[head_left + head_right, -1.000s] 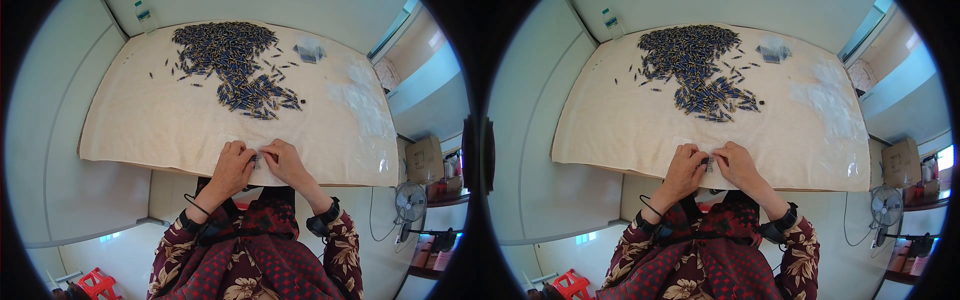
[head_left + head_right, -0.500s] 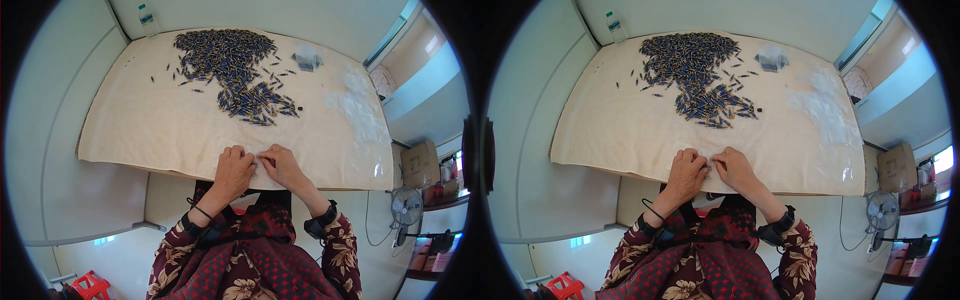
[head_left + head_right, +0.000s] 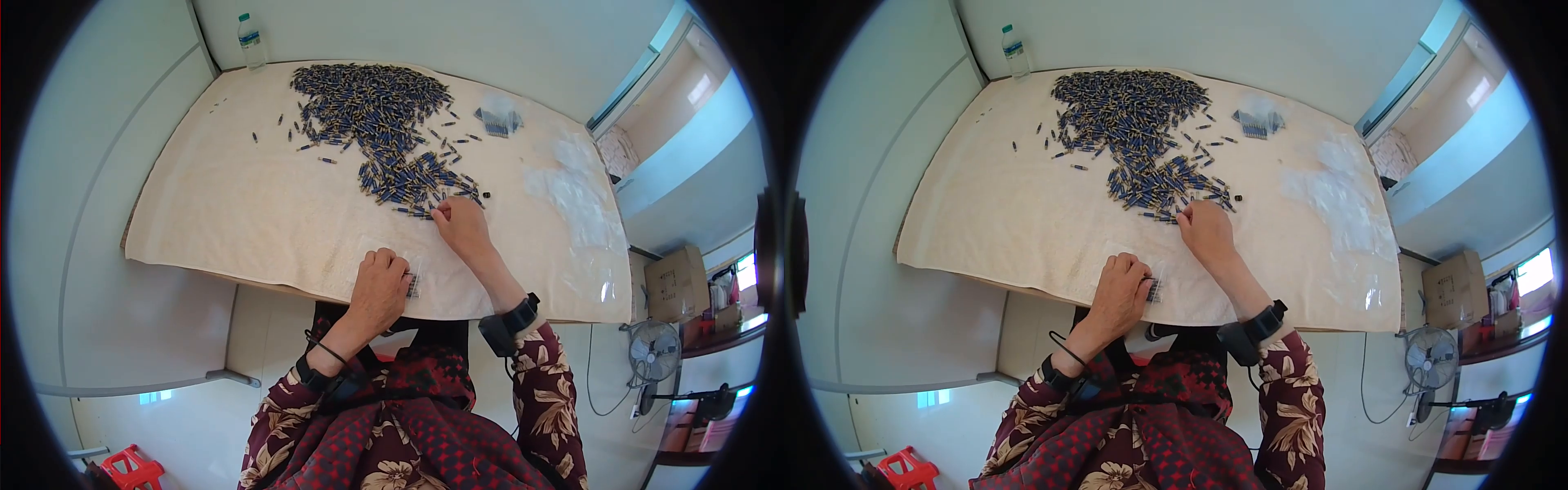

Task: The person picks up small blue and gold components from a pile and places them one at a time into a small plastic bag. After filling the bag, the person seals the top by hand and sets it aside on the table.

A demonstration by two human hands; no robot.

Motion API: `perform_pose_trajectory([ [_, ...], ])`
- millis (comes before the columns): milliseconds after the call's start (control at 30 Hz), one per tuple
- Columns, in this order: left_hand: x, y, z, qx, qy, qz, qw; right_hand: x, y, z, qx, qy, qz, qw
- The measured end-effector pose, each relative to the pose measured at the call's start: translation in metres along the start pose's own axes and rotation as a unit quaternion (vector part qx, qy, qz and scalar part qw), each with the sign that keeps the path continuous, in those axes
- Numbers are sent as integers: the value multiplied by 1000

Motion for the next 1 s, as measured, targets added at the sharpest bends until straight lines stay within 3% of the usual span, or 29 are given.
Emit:
perform_pose_trajectory([
  [100, 1, 1, -1, 1, 4, 2, 1000, -10, -8, 7, 60, -103, -30, 992],
  [400, 2, -2, -2, 7, 9, -1, 1000, -19, -14, 13, 81, -74, -21, 994],
  [500, 3, 0, 0, 4, 7, 4, 1000, -22, 0, 13, 85, -97, 156, 979],
  [533, 2, 0, 0, 4, 6, 4, 1000, -23, 2, 12, 86, -98, 156, 979],
  [633, 1, -2, -1, 5, 6, 1, 1000, -17, 10, 3, 86, -6, 122, 989],
  [767, 1, -2, -2, 0, 11, -1, 1000, -8, 7, -10, 67, 42, 34, 996],
  [1000, 1, 0, -1, 12, 12, -3, 1000, -10, -3, -11, 72, 55, 34, 995],
])
Point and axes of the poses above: each hand's wrist, its own z-axis towards the middle knuckle, its own y-axis out of the back of the hand, x = y × z, the point moved 4 cm from there along z, towards the middle knuckle, and after that the axes turned 14 degrees about -y, right-handed, at the moved point
